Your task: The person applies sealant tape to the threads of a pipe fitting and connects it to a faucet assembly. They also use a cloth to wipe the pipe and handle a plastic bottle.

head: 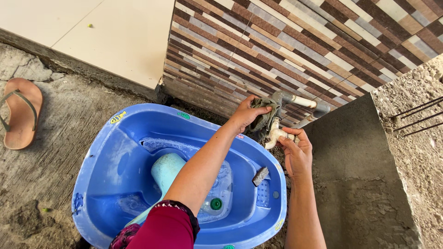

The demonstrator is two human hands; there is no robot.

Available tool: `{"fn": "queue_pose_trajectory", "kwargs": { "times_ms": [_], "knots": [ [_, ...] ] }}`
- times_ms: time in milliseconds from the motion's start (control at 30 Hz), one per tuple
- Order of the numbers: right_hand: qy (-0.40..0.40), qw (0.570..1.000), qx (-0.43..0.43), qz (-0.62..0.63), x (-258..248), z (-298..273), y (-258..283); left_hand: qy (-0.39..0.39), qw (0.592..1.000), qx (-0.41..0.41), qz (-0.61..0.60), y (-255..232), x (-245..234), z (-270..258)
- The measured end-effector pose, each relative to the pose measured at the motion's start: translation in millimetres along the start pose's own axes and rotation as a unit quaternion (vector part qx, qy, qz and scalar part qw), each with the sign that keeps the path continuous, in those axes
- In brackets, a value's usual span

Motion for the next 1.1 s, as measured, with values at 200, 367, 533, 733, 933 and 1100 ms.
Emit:
{"fn": "queue_pose_trajectory", "kwargs": {
  "times_ms": [200, 367, 533, 733, 933, 1100],
  "knots": [
    [0.008, 1.0, -0.001, -0.004, -1, -1, 1, -0.099, 0.994, 0.043, -0.002, 2, 7, 7],
    [0.016, 1.0, 0.01, 0.003, 0, -5, -2, -0.244, 0.965, 0.09, 0.019, -1, 12, 11],
    [0.012, 1.0, 0.01, 0.02, 2, -8, -6, -0.318, 0.943, 0.098, -0.003, -3, 13, 11],
    [0.014, 1.0, 0.011, 0.002, 8, -4, -9, -0.301, 0.946, 0.067, -0.099, 5, 2, 18],
    [0.01, 1.0, 0.005, -0.006, 0, -4, -3, -0.284, 0.953, 0.014, -0.104, -17, -31, 12],
    [0.011, 1.0, 0.002, -0.006, -4, -1, -1, -0.13, 0.99, -0.018, -0.043, -34, -50, -6]
  ]
}}
Point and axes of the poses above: each hand's wrist, its own z-axis towards the middle knuckle, its own x-axis out of the palm, y = z × x, the point moved 4 cm from there along z, towards the middle knuckle, and after that the axes turned 7 degrees about z, right-handed, at the moved point
